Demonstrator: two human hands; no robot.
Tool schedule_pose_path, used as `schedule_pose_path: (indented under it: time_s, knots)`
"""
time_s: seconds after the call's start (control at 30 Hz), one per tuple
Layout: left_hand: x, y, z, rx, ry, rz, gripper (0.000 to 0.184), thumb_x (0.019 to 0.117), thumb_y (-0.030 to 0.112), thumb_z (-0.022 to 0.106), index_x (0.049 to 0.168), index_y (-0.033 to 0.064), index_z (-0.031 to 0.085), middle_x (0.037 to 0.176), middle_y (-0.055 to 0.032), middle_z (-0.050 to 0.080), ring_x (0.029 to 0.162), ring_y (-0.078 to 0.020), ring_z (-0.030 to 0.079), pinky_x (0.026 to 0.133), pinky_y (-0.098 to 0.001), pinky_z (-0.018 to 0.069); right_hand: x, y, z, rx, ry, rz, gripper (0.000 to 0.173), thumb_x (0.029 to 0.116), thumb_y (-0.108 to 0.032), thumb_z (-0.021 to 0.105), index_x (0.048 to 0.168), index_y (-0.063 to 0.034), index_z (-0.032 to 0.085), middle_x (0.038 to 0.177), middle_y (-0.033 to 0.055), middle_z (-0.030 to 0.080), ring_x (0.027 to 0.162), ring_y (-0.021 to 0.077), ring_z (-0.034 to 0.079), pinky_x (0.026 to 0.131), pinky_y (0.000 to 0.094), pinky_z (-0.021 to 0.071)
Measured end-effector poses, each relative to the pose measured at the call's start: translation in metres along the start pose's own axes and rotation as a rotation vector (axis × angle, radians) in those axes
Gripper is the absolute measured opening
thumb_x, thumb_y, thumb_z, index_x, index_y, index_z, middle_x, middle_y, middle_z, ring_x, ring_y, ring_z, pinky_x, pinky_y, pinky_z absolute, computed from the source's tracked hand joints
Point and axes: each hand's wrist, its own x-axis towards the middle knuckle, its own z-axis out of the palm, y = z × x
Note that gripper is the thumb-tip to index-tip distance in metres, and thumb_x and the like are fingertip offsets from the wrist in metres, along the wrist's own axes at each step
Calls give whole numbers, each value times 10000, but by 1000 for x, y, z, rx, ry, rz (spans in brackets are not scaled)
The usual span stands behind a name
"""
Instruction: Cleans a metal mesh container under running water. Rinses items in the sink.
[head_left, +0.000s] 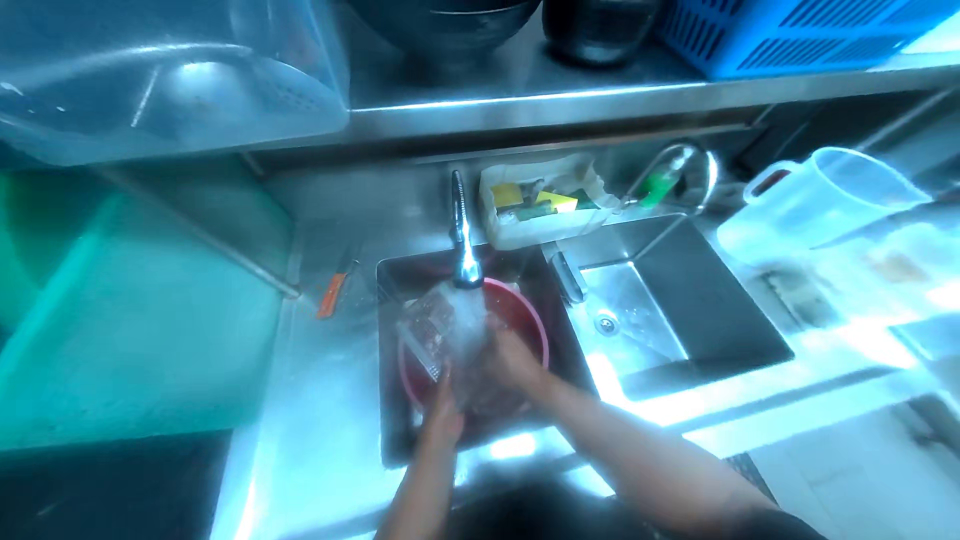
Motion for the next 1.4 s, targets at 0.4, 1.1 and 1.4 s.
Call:
schedule_pose_path:
  time_s: [0.4,1.1,1.4]
  knots:
    - [1,10,9,233,-3,219,526,1009,204,662,1463,25,465,1293,-177,653,1134,-247,674,958,-451,591,-11,29,5,284,211,-8,413,945,-162,646,1337,-90,534,1082,137,697,986,272,701,875,510,588]
    - [14,38,1,117,132,226,535,1106,476,375,1321,24,563,942,-137,679,810,-232,669,767,-437,585,-9,42,28,232,171,-121,516,978,-186,648,1480,-147,538,1244,127,703,1129,248,689,1005,481,555]
    - [9,44,2,82,103,204,269,1066,193,541,1229,3,641,1009,-157,728,908,-250,701,833,-451,587,-8,34,32,352,128,-12,513,992,-365,659,1451,-162,549,1190,120,710,1060,251,702,949,518,573]
